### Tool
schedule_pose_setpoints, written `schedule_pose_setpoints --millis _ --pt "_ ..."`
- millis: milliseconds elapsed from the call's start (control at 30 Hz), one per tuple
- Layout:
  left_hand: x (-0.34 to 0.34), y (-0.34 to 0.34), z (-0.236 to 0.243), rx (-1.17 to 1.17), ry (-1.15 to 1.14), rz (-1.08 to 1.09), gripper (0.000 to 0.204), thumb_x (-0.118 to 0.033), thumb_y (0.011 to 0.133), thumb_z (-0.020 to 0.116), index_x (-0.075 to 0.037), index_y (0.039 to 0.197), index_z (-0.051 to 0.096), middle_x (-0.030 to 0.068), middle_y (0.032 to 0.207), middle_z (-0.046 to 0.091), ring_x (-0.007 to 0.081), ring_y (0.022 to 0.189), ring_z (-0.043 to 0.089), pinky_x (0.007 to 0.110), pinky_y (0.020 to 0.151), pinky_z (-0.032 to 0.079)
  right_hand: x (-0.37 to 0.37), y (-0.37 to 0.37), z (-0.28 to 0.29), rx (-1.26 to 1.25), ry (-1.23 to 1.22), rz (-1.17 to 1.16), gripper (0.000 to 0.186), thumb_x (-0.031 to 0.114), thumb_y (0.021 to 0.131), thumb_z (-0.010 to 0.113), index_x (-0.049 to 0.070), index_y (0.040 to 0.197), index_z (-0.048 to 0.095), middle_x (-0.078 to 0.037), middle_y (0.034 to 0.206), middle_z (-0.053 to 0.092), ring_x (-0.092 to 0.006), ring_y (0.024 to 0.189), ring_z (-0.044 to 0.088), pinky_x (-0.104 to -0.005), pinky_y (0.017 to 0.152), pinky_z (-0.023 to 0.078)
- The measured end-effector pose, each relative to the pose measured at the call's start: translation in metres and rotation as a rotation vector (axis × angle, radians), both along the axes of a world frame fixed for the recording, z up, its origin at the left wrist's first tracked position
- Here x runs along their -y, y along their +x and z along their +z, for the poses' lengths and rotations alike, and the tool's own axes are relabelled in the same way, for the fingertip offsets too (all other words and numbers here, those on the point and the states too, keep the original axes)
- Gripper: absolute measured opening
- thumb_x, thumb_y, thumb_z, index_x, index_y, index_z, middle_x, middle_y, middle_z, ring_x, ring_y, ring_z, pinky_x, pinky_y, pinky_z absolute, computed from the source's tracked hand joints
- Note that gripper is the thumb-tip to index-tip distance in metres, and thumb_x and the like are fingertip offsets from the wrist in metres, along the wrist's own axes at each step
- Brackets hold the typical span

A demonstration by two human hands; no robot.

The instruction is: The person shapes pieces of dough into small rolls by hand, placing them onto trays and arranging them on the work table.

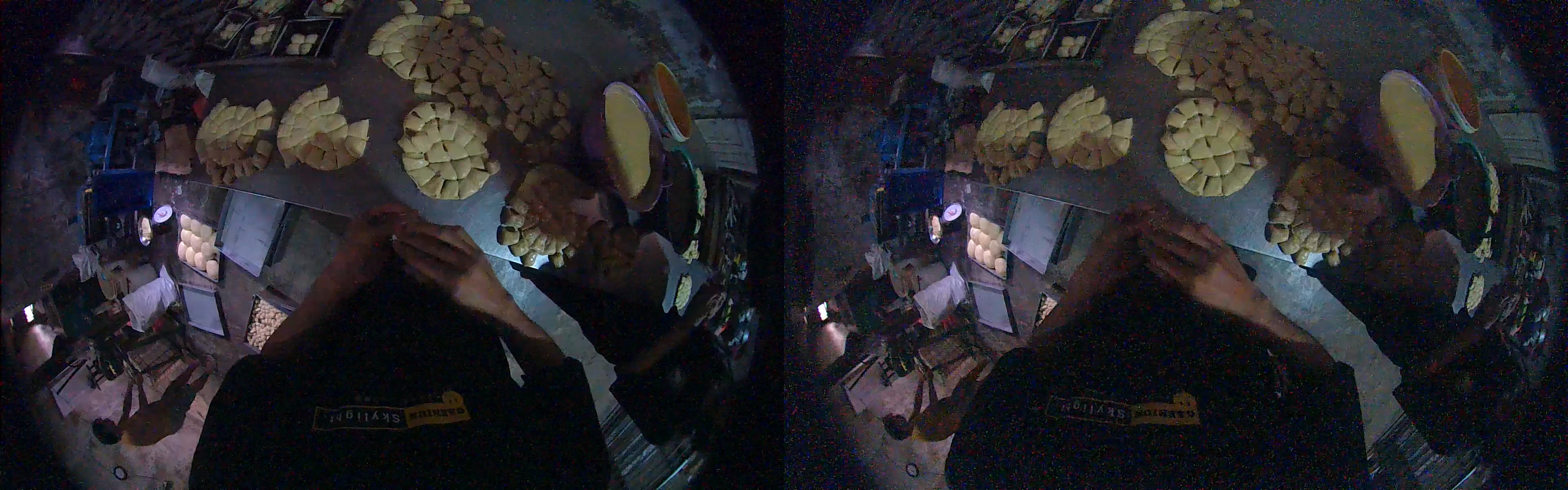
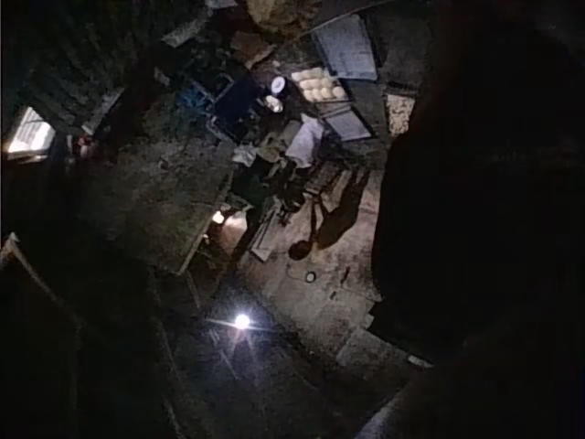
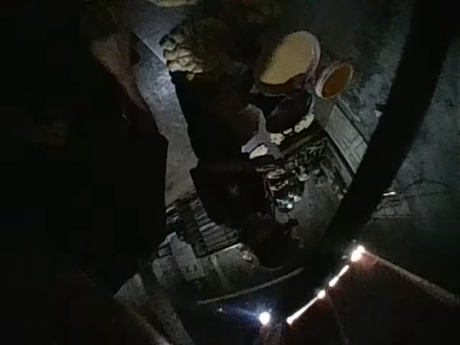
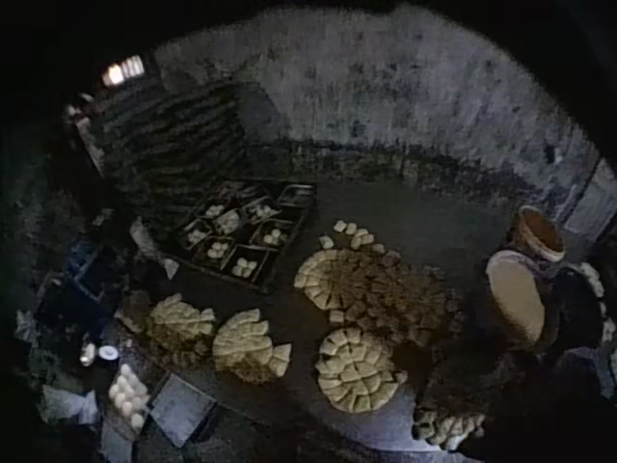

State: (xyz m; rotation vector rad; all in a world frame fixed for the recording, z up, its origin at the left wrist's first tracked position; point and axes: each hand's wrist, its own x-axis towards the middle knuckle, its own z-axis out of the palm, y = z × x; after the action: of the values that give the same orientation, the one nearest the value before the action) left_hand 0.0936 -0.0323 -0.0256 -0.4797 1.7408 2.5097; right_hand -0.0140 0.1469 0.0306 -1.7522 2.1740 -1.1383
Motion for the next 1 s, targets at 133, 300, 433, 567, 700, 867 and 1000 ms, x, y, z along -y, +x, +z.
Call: schedule_pose_setpoints --millis 133,300,433,567,700,867,1000 --pt "0.017 -0.001 0.012 0.01 -0.492 0.104 0.035 -0.019 0.098 0.054 0.001 0.127 0.054 0.0125 0.118 0.063 0.0207 0.097 0.065 0.033 0.083 0.054 0.03 0.02 -0.029 -0.044 0.053 -0.091 0.042 0.005 0.08 0.07 0.008 0.122 0.064 -0.009 0.117 0.065 -0.0272 0.111 0.061 -0.0388 0.088 0.053" --pt "0.038 -0.002 0.048 0.121 -0.477 0.154 0.042 -0.027 0.102 0.047 0.001 0.134 0.049 0.019 0.12 0.061 0.0236 0.094 0.066 0.034 0.076 0.055 0.073 0.007 -0.017 0.279 0.049 -0.19 0.037 0.004 0.083 0.068 0.006 0.119 0.062 -0.012 0.107 0.067 -0.0316 0.092 0.062 -0.0416 0.078 0.053" --pt "0.081 0.013 0.006 0.109 -0.522 0.307 0.043 -0.027 0.103 0.046 0.0 0.136 0.049 0.0216 0.123 0.061 0.0264 0.096 0.067 0.035 0.078 0.055 0.095 0.019 -0.038 0.189 -0.087 -0.256 0.032 0.009 0.086 0.069 0.006 0.117 0.063 -0.014 0.113 0.065 -0.0308 0.101 0.063 -0.0385 0.085 0.053" --pt "0.123 0.022 -0.009 0.008 -0.597 0.252 0.044 -0.028 0.102 0.048 0.0 0.136 0.048 0.0233 0.125 0.061 0.029 0.106 0.066 0.036 0.086 0.054 0.103 0.014 -0.109 0.074 0.034 -0.252 0.034 0.015 0.086 0.071 0.006 0.118 0.063 -0.015 0.124 0.061 -0.035 0.108 0.061 -0.0398 0.088 0.052" --pt "0.133 0.027 0.002 0.04 -0.792 0.061 0.047 -0.031 0.1 0.051 0.001 0.135 0.049 0.0241 0.124 0.061 0.0349 0.114 0.062 0.042 0.096 0.049 0.14 -0.033 -0.096 0.121 0.191 -0.201 0.039 0.008 0.082 0.068 0.006 0.121 0.061 -0.017 0.127 0.059 -0.0378 0.12 0.054 -0.0425 0.099 0.047" --pt "0.126 -0.005 -0.033 -0.042 -1.008 -0.087 0.054 -0.035 0.098 0.053 0.003 0.136 0.048 0.0251 0.137 0.051 0.0407 0.125 0.051 0.048 0.106 0.04 0.195 -0.1 -0.125 -0.17 0.158 0.108 0.042 0.004 0.078 0.065 0.006 0.119 0.061 -0.017 0.126 0.06 -0.0358 0.117 0.057 -0.0417 0.098 0.048" --pt "0.12 -0.024 -0.073 -0.262 -1.429 -0.009 0.061 -0.04 0.097 0.054 0.005 0.137 0.045 0.0248 0.144 0.043 0.0393 0.135 0.039 0.049 0.112 0.032 0.209 -0.109 -0.108 -0.069 0.373 0.178 0.041 0.001 0.078 0.063 0.006 0.118 0.062 -0.016 0.121 0.062 -0.0355 0.111 0.06 -0.0401 0.097 0.049"
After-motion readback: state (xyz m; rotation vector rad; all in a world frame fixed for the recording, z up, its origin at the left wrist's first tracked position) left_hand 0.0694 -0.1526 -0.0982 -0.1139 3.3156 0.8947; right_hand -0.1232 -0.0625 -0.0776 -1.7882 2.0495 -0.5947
